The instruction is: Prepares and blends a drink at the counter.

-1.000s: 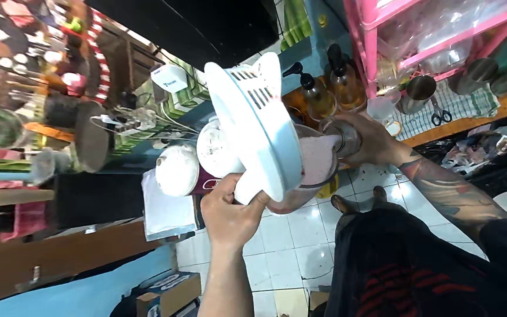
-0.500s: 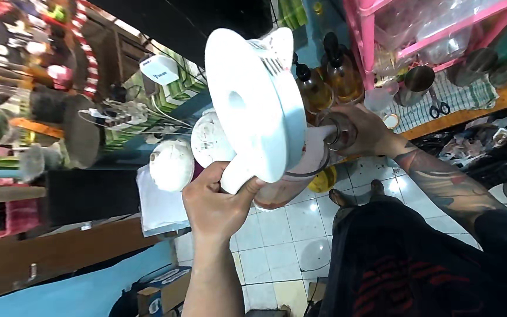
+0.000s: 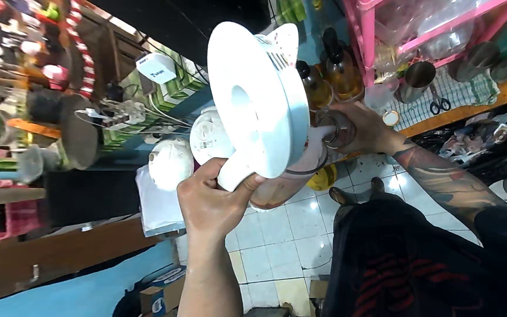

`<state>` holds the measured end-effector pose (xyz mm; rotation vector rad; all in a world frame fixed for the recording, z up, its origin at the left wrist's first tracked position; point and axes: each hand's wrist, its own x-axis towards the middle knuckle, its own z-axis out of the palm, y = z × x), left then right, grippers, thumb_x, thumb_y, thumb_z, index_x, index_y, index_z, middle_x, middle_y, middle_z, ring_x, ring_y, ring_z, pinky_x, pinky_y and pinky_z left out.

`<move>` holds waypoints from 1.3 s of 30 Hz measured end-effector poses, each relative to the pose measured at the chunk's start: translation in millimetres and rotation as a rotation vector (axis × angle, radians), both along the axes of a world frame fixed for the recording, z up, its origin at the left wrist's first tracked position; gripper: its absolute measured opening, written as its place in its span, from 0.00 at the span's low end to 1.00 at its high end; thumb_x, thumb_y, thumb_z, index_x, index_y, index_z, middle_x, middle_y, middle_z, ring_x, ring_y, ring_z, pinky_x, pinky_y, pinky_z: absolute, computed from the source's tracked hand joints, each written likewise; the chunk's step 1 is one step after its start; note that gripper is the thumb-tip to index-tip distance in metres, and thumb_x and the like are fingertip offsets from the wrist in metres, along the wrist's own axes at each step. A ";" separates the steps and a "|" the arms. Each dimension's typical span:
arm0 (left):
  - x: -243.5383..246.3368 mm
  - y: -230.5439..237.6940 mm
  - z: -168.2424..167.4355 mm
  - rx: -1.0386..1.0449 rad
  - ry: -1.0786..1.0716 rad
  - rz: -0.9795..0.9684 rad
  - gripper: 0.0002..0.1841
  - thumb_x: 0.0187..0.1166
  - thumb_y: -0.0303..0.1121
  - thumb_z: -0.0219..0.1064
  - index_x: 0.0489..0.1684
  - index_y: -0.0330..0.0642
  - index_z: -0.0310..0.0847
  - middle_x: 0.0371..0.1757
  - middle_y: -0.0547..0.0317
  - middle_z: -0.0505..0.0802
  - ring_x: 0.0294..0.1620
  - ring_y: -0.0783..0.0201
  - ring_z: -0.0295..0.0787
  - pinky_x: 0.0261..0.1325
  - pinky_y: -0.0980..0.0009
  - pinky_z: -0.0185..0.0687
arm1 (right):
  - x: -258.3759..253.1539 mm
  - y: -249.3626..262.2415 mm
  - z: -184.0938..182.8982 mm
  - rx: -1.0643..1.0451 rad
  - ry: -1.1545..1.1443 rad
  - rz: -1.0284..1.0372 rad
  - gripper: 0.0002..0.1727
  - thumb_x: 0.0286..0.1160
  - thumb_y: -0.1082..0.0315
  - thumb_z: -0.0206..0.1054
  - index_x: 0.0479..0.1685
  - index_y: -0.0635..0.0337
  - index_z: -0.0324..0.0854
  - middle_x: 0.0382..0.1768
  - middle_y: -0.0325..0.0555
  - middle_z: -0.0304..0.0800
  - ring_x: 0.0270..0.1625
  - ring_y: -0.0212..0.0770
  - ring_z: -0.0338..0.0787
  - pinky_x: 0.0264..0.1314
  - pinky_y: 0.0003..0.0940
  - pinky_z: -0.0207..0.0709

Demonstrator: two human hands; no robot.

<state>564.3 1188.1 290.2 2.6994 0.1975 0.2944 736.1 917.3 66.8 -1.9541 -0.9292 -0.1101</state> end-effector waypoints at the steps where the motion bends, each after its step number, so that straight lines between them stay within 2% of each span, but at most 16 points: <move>1: 0.4 -0.5 1.3 0.007 0.007 0.007 0.27 0.57 0.65 0.81 0.40 0.54 0.85 0.27 0.77 0.88 0.23 0.85 0.81 0.24 0.81 0.77 | 0.1 0.6 -0.4 0.008 0.000 0.001 0.59 0.41 0.39 0.89 0.84 0.50 0.71 0.72 0.47 0.84 0.73 0.50 0.82 0.75 0.48 0.77; 8: 0.7 -4.1 8.4 0.041 0.028 -0.005 0.27 0.58 0.66 0.80 0.40 0.53 0.86 0.27 0.76 0.88 0.23 0.84 0.81 0.25 0.80 0.76 | -0.3 3.1 -4.9 0.044 0.003 0.027 0.59 0.40 0.41 0.90 0.83 0.53 0.71 0.73 0.49 0.83 0.74 0.50 0.82 0.77 0.47 0.76; 13: -0.9 -5.5 11.9 0.078 0.048 -0.004 0.28 0.58 0.68 0.79 0.40 0.54 0.85 0.26 0.76 0.86 0.22 0.84 0.79 0.24 0.79 0.74 | -2.5 2.7 -6.9 0.021 0.034 0.025 0.59 0.41 0.39 0.89 0.84 0.51 0.70 0.73 0.48 0.82 0.74 0.50 0.81 0.76 0.48 0.76; 17: -1.5 -7.0 14.9 0.077 0.077 0.013 0.28 0.58 0.67 0.79 0.42 0.55 0.86 0.27 0.74 0.88 0.22 0.81 0.80 0.24 0.76 0.76 | -3.9 2.9 -6.7 0.052 0.050 0.036 0.60 0.40 0.41 0.90 0.84 0.53 0.70 0.72 0.50 0.83 0.72 0.50 0.83 0.75 0.50 0.78; 23: 1.2 -8.5 17.5 0.081 0.073 -0.006 0.28 0.59 0.67 0.79 0.41 0.55 0.85 0.27 0.75 0.87 0.22 0.83 0.80 0.24 0.79 0.75 | -4.5 4.6 -10.4 0.095 0.033 0.046 0.59 0.40 0.41 0.90 0.83 0.55 0.71 0.72 0.50 0.84 0.73 0.49 0.83 0.76 0.48 0.77; 30: 5.5 -10.8 16.2 0.081 0.067 -0.005 0.28 0.58 0.67 0.79 0.40 0.55 0.85 0.26 0.76 0.86 0.21 0.83 0.78 0.23 0.79 0.73 | -6.9 5.4 -12.2 0.086 0.109 0.043 0.61 0.41 0.39 0.89 0.85 0.52 0.68 0.74 0.48 0.82 0.75 0.47 0.82 0.77 0.48 0.77; 34: 7.3 -12.7 15.4 0.068 0.068 0.001 0.27 0.58 0.67 0.79 0.39 0.56 0.85 0.25 0.76 0.86 0.21 0.83 0.78 0.23 0.80 0.72 | -5.7 8.4 -12.7 0.124 0.132 0.040 0.63 0.38 0.39 0.90 0.85 0.52 0.68 0.73 0.48 0.83 0.73 0.47 0.82 0.77 0.47 0.77; 39: 9.6 -11.1 15.2 0.081 0.062 -0.008 0.27 0.58 0.68 0.79 0.39 0.56 0.85 0.25 0.76 0.86 0.21 0.83 0.78 0.23 0.79 0.72 | -5.2 11.8 -14.6 0.116 0.118 0.048 0.62 0.38 0.38 0.90 0.86 0.51 0.68 0.76 0.46 0.81 0.77 0.45 0.80 0.80 0.46 0.75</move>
